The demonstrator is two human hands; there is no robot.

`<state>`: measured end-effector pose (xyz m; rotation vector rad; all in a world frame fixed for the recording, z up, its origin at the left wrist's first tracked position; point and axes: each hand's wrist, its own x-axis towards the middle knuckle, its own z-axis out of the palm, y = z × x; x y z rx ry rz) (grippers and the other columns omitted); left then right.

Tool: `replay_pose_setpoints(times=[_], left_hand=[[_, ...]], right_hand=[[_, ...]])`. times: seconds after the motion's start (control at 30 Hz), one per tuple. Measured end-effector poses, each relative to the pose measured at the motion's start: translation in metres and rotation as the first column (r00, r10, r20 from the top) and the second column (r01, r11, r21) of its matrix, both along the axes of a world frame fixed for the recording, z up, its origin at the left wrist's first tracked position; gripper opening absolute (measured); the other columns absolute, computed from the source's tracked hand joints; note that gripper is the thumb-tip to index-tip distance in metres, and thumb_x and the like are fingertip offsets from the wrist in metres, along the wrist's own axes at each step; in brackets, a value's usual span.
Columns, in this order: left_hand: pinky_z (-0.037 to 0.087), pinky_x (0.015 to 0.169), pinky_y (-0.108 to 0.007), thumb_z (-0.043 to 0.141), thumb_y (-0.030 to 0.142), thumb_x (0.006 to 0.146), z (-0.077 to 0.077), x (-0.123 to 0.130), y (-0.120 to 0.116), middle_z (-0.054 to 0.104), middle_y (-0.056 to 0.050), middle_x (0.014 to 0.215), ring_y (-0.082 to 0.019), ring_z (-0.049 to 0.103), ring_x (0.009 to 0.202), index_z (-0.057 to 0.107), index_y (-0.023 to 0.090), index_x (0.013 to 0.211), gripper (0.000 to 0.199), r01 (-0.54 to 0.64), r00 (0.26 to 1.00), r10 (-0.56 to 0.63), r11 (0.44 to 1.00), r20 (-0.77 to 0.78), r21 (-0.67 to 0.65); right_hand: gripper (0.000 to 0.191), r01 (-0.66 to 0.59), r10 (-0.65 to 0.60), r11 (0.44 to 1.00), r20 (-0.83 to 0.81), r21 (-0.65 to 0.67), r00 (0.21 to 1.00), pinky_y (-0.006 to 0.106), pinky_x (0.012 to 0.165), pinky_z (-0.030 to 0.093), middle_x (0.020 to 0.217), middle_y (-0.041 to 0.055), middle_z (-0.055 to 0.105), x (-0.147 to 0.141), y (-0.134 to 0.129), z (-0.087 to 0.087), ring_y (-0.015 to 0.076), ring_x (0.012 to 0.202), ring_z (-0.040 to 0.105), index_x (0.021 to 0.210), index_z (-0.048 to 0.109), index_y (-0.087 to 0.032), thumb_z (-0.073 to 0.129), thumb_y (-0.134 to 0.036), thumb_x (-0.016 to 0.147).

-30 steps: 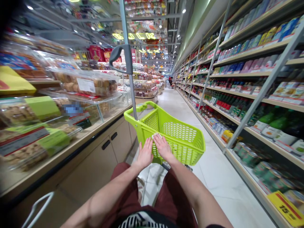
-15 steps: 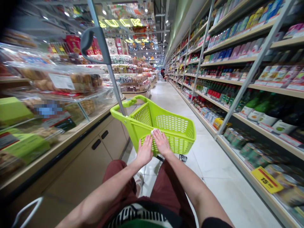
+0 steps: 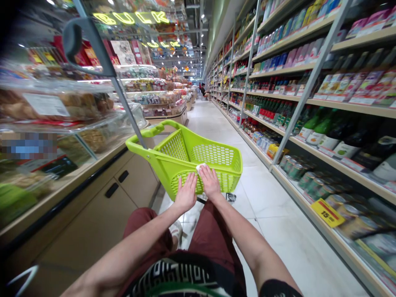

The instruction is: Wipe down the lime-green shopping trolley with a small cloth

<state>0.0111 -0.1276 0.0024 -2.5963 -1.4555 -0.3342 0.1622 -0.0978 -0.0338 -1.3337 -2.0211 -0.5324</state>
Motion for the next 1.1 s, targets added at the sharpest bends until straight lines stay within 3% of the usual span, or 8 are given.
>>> replay_pose_setpoints(times=[0.17,0.23,0.47,0.53,0.67,0.73,0.97,1.1], left_hand=[[0.007,0.107,-0.053,0.041,0.016,0.072,0.002,0.013,-0.002,0.015,-0.012,0.146,-0.024,0.005,0.135,0.020,0.009,0.137,0.069,0.036,0.998,-0.038,0.999,-0.049,-0.026],[0.007,0.107,-0.053,0.041,0.017,0.072,-0.001,0.016,-0.002,0.014,-0.012,0.146,-0.025,0.004,0.135,0.020,0.009,0.137,0.069,0.058,0.996,-0.059,0.998,-0.064,-0.031],[0.004,0.107,-0.053,0.040,0.019,0.074,-0.001,0.039,0.000,0.015,-0.012,0.146,-0.024,0.007,0.135,0.022,0.007,0.136,0.066,0.130,0.989,-0.131,0.991,-0.062,-0.023],[0.004,0.107,-0.053,0.040,0.019,0.075,0.004,0.052,-0.003,0.016,-0.012,0.146,-0.024,0.007,0.135,0.021,0.008,0.137,0.066,0.172,0.983,-0.172,0.985,-0.062,-0.006],[0.007,0.107,-0.052,0.036,0.020,0.078,0.006,0.078,-0.019,0.018,-0.011,0.146,-0.023,0.009,0.135,0.019,0.010,0.138,0.062,0.288,0.955,-0.285,0.957,-0.080,0.028],[0.008,0.108,-0.052,0.035,0.020,0.079,0.005,0.087,-0.025,0.018,-0.011,0.146,-0.023,0.009,0.134,0.019,0.010,0.138,0.061,0.331,0.941,-0.327,0.943,-0.089,0.037],[0.005,0.107,-0.054,0.037,0.015,0.076,0.001,0.091,-0.014,0.018,-0.013,0.145,-0.025,0.009,0.134,0.023,0.008,0.136,0.062,0.269,0.961,-0.269,0.963,-0.056,-0.013],[0.004,0.106,-0.055,0.036,0.018,0.077,-0.001,0.093,-0.010,0.016,-0.014,0.145,-0.025,0.009,0.134,0.024,0.006,0.135,0.061,0.255,0.964,-0.257,0.966,-0.062,-0.045]], right_hand=[[0.048,0.015,-0.008,0.990,0.047,-0.142,0.999,0.046,0.102,0.026,0.135,0.0103,0.041,0.010,-0.019,-0.037,0.0205,0.131,0.024,0.129,0.042,-0.015,0.035,-0.008,0.082],[0.051,0.039,-0.033,0.985,0.038,-0.168,0.999,0.046,0.102,0.026,0.135,0.0111,0.041,0.015,-0.028,-0.044,0.0210,0.131,0.025,0.128,0.043,-0.013,0.036,-0.005,0.078],[0.051,0.240,-0.238,0.971,-0.121,0.002,0.964,0.046,0.103,0.024,0.137,0.0115,0.038,0.052,-0.033,-0.016,0.0209,0.132,0.021,0.130,0.039,-0.012,0.030,-0.005,0.080],[0.051,0.257,-0.257,0.966,-0.103,-0.018,0.961,0.046,0.102,0.025,0.137,0.0122,0.038,0.058,-0.032,-0.022,0.0211,0.132,0.022,0.130,0.039,-0.012,0.031,-0.006,0.081],[0.051,0.251,-0.259,0.962,-0.067,-0.109,0.963,0.044,0.101,0.028,0.133,0.0136,0.043,0.057,-0.039,-0.055,0.0213,0.127,0.031,0.133,0.035,-0.012,0.033,-0.011,0.081],[0.051,0.270,-0.280,0.958,-0.108,-0.096,0.954,0.043,0.101,0.028,0.132,0.0140,0.044,0.058,-0.045,-0.063,0.0212,0.125,0.034,0.134,0.032,-0.012,0.032,-0.013,0.083],[0.053,0.400,-0.395,0.916,-0.212,-0.020,0.894,0.047,0.103,0.020,0.138,0.0145,0.036,0.091,-0.049,-0.029,0.0206,0.132,0.020,0.133,0.034,-0.012,0.030,-0.008,0.080],[0.052,0.402,-0.412,0.911,-0.152,-0.093,0.898,0.045,0.103,0.022,0.136,0.0145,0.038,0.094,-0.049,-0.046,0.0203,0.131,0.024,0.129,0.039,-0.010,0.029,-0.005,0.078]])
